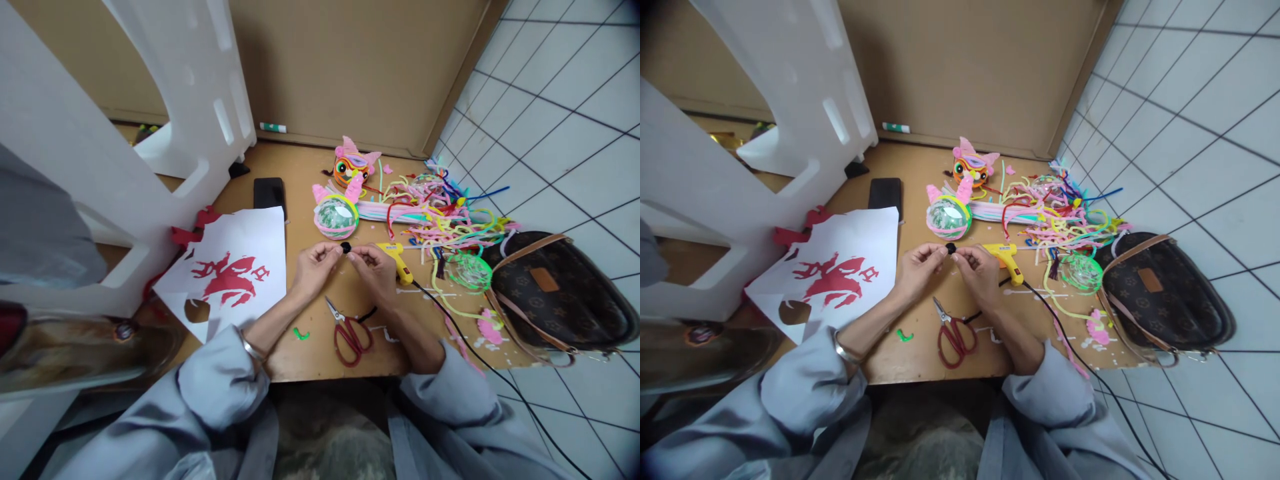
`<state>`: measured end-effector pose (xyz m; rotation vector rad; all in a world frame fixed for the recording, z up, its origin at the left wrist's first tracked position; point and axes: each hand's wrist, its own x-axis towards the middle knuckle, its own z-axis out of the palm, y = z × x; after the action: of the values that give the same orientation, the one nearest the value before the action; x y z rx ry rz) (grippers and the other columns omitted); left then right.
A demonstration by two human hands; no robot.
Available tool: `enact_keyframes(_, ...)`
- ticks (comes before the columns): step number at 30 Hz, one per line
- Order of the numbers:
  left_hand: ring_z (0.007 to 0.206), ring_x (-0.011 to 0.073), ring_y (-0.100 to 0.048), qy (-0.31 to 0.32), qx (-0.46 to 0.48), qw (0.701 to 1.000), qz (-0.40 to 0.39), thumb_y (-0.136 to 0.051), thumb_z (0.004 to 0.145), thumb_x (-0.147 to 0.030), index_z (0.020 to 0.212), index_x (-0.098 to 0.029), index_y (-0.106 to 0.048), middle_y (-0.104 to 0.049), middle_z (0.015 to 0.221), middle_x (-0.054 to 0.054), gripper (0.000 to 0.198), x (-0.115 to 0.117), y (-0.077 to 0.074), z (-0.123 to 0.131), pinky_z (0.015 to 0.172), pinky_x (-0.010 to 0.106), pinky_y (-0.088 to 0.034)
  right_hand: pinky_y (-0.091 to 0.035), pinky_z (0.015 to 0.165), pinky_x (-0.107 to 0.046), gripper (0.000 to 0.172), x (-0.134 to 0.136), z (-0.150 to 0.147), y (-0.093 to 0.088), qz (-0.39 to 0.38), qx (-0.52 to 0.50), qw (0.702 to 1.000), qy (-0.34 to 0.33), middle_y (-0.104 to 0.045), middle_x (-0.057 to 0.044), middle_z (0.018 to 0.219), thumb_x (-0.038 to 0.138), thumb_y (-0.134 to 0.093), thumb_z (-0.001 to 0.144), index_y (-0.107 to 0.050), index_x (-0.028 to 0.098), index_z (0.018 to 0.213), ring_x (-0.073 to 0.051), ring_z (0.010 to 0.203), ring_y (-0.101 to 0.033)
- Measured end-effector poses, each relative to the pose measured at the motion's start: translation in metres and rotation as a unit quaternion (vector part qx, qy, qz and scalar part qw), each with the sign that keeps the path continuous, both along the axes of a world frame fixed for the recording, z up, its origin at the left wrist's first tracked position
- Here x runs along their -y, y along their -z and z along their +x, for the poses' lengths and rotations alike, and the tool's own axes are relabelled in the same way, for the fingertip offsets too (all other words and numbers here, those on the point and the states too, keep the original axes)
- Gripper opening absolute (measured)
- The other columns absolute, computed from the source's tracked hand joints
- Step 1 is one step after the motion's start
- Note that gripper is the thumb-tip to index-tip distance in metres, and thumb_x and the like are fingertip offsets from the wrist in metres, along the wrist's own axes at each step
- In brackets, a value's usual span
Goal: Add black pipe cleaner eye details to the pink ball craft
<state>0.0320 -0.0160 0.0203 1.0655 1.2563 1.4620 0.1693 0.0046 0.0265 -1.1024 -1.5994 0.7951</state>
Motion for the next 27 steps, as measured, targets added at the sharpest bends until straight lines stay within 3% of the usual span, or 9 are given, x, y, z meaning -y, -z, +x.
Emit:
enact_keyframes(6,0.047,0.0065,-0.04,0.02,0.015,1.0,-0.003,-0.072,0.067,-0.05,0.073,-0.013,-0.066,-0.051,0.051,-0.004,0.038,0.003,-0.005,0.002,0.047,0.02,-0.032,-0.043,0.055,-0.024,0.018,-0.002,0.0,0.003,-0.037,-0.024,0.999,0.007,-0.062,0.0,0.067,0.035,-0.065,0.071,-0.066,0.017,0.071,-0.01,0.057,-0.051)
enact_keyframes(13,0.047,0.0055,-0.039,0.043,0.04,0.998,0.011,-0.073,0.07,-0.048,0.077,-0.013,-0.067,-0.05,0.051,-0.005,0.036,-0.001,0.004,-0.001,0.049,0.02,-0.03,-0.038,0.048,-0.021,0.025,-0.003,0.001,-0.004,-0.117,-0.096,0.988,-0.013,-0.055,0.004,0.057,0.041,-0.065,0.069,-0.063,0.017,0.076,-0.008,0.05,-0.045)
enact_keyframes(19,0.047,0.0059,-0.039,0.062,0.029,0.998,0.005,-0.073,0.07,-0.049,0.075,-0.013,-0.066,-0.05,0.051,-0.005,0.037,0.0,0.004,0.0,0.049,0.021,-0.03,-0.043,0.053,-0.023,0.028,-0.002,0.002,-0.009,-0.11,-0.101,0.988,-0.024,-0.057,0.003,0.061,0.045,-0.063,0.071,-0.062,0.018,0.078,-0.009,0.053,-0.048)
enact_keyframes(27,0.047,0.0059,-0.04,0.09,0.057,0.994,0.0,-0.075,0.067,-0.049,0.073,-0.013,-0.065,-0.051,0.052,-0.004,0.037,0.001,-0.001,0.002,0.05,0.021,-0.03,-0.038,0.052,-0.022,0.028,-0.004,0.005,-0.004,-0.106,-0.096,0.988,-0.063,-0.05,0.006,0.054,0.046,-0.059,0.078,-0.055,0.019,0.072,-0.009,0.05,-0.045)
